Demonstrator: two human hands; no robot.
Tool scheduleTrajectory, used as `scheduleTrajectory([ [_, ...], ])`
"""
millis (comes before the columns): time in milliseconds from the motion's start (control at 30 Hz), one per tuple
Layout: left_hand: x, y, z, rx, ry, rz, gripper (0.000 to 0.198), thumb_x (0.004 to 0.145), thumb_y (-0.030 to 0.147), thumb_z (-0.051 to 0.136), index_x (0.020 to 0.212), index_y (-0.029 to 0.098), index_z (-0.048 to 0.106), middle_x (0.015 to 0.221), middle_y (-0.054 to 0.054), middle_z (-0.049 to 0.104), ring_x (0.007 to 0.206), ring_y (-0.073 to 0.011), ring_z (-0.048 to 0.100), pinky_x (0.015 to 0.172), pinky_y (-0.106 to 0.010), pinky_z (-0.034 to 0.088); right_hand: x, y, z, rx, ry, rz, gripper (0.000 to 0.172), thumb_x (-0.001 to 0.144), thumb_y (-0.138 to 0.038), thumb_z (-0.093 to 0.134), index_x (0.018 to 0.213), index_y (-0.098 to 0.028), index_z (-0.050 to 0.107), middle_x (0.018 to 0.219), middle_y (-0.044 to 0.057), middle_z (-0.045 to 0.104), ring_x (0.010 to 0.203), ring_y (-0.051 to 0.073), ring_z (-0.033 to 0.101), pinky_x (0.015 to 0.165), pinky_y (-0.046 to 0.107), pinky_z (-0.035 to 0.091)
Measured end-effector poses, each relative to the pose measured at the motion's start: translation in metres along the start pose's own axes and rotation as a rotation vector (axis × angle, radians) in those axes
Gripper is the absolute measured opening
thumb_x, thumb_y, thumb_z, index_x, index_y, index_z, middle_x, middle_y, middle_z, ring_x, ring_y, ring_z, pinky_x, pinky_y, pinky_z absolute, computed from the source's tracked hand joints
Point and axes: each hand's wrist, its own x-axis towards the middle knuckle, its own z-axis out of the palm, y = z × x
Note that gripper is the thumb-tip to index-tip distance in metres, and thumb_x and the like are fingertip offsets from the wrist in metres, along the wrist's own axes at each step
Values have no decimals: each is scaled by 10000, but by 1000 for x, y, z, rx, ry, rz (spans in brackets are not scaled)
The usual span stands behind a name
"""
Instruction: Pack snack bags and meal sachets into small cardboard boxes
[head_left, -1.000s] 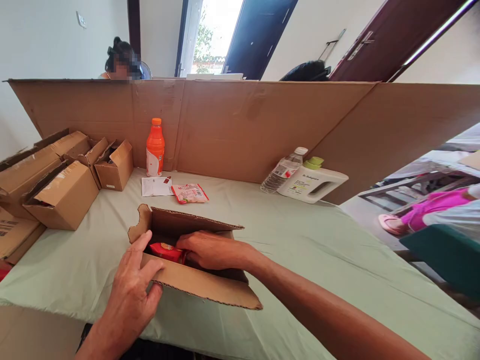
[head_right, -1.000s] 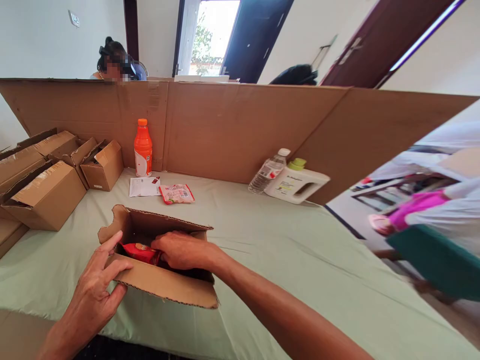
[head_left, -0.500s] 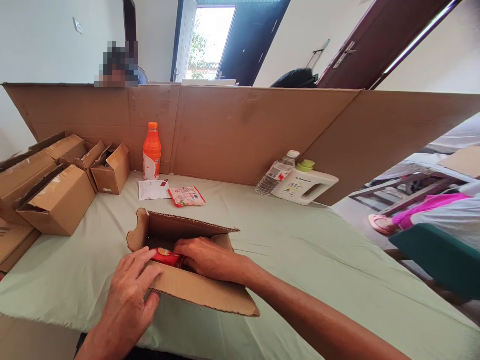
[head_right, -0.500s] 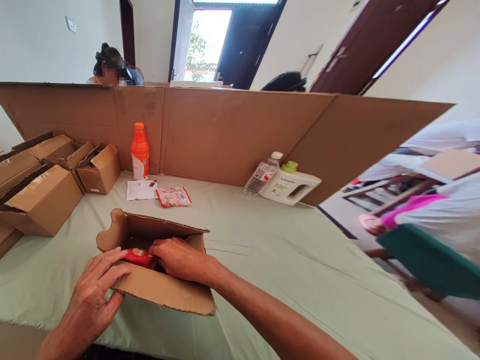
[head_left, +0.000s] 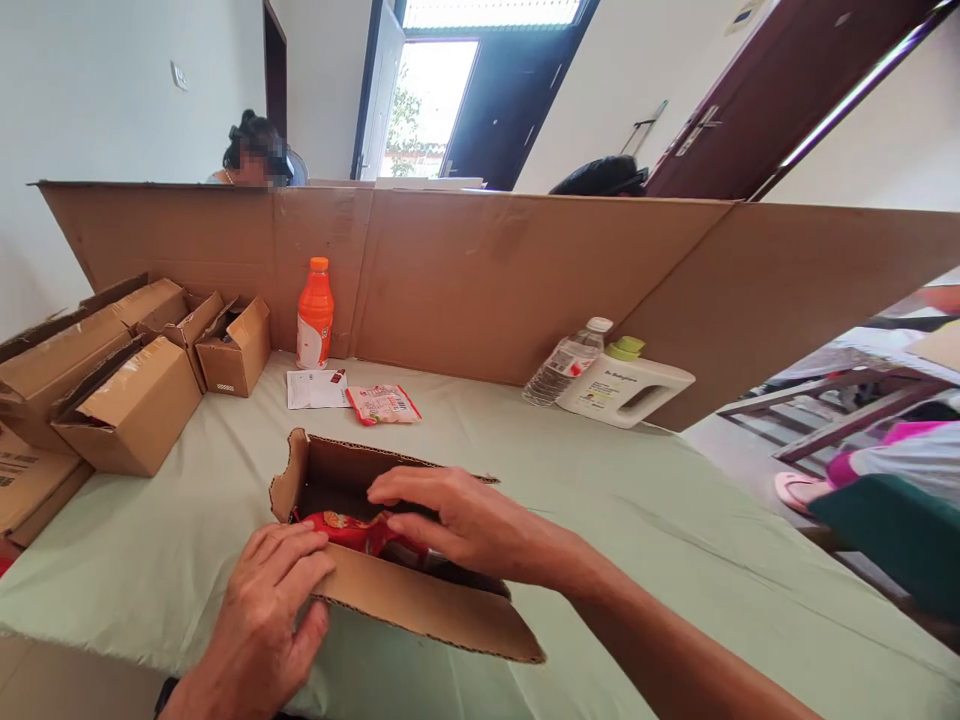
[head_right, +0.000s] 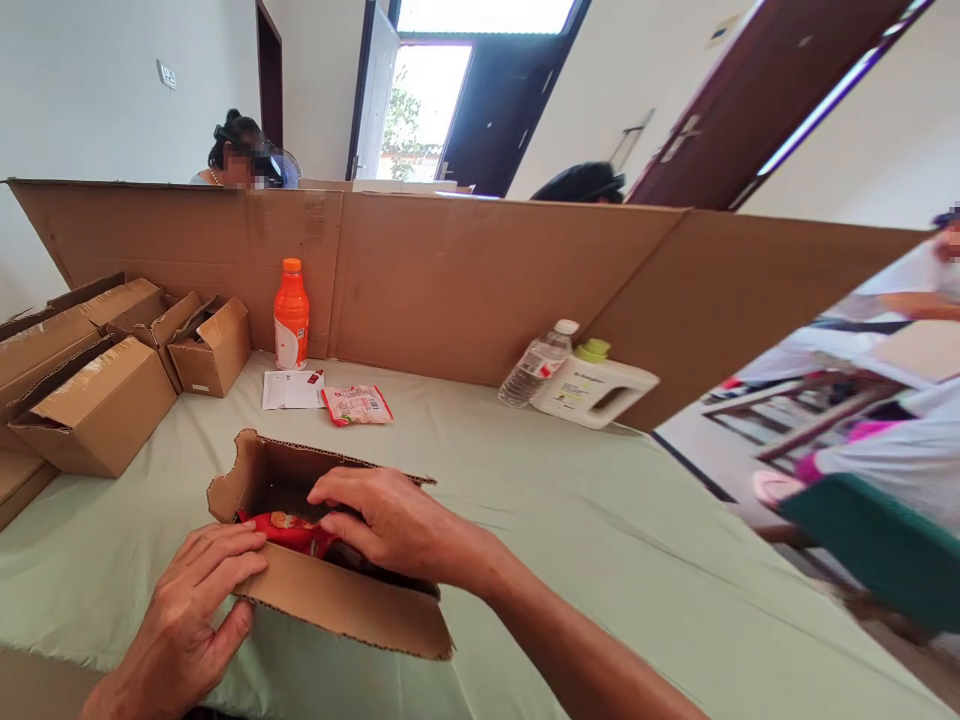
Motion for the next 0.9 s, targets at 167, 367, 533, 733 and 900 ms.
scheduleTrajectory([
  [167, 0, -4, 4, -56, 61, 7, 340, 809, 15, 490, 1055, 202, 632, 1065, -76, 763, 1052, -218, 707, 930, -393, 563, 16, 6, -20, -1, 191, 51, 282, 979, -290, 475, 982, -193, 739, 938, 65, 773, 825, 172, 673, 778, 297, 507],
  [367, -1, -11, 9, -103, 113, 26, 328, 806, 27, 488, 1039, 195, 646, 1024, -89, 773, 1015, -219, 726, 921, -385, 573, 49, 25, -32, 111, 320, 107, 279, 920, -333, 514, 875, -172, 737, 694, 29, 707, 624, 139, 610, 606, 259, 457],
  [533, -9, -22, 21, -121, 136, 68, 303, 793, 88, 479, 1035, 187, 632, 992, -98, 782, 992, -226, 734, 877, -372, 566, 73, 38, -36, 236, 349, 122, 282, 920, -369, 527, 897, -168, 723, 763, 42, 708, 633, 139, 623, 582, 260, 463],
  [733, -33, -33, 60, -89, 222, 78, 243, 937, 193, 423, 1044, 242, 636, 941, -76, 789, 1002, -241, 749, 908, -404, 574, 115, 71, -7, -87, -124, 164, 254, 921, -207, 523, 1028, -162, 748, 1000, 98, 776, 936, 219, 710, 855, 342, 512],
  [900, -39, -34, 76, -87, 281, 58, 255, 952, 150, 469, 1014, 295, 668, 883, -13, 797, 901, -206, 775, 897, -373, 601, 131, 84, -5, -135, -457, 139, 344, 983, -221, 454, 1159, -134, 736, 1180, 132, 751, 1071, 249, 688, 951, 368, 495],
])
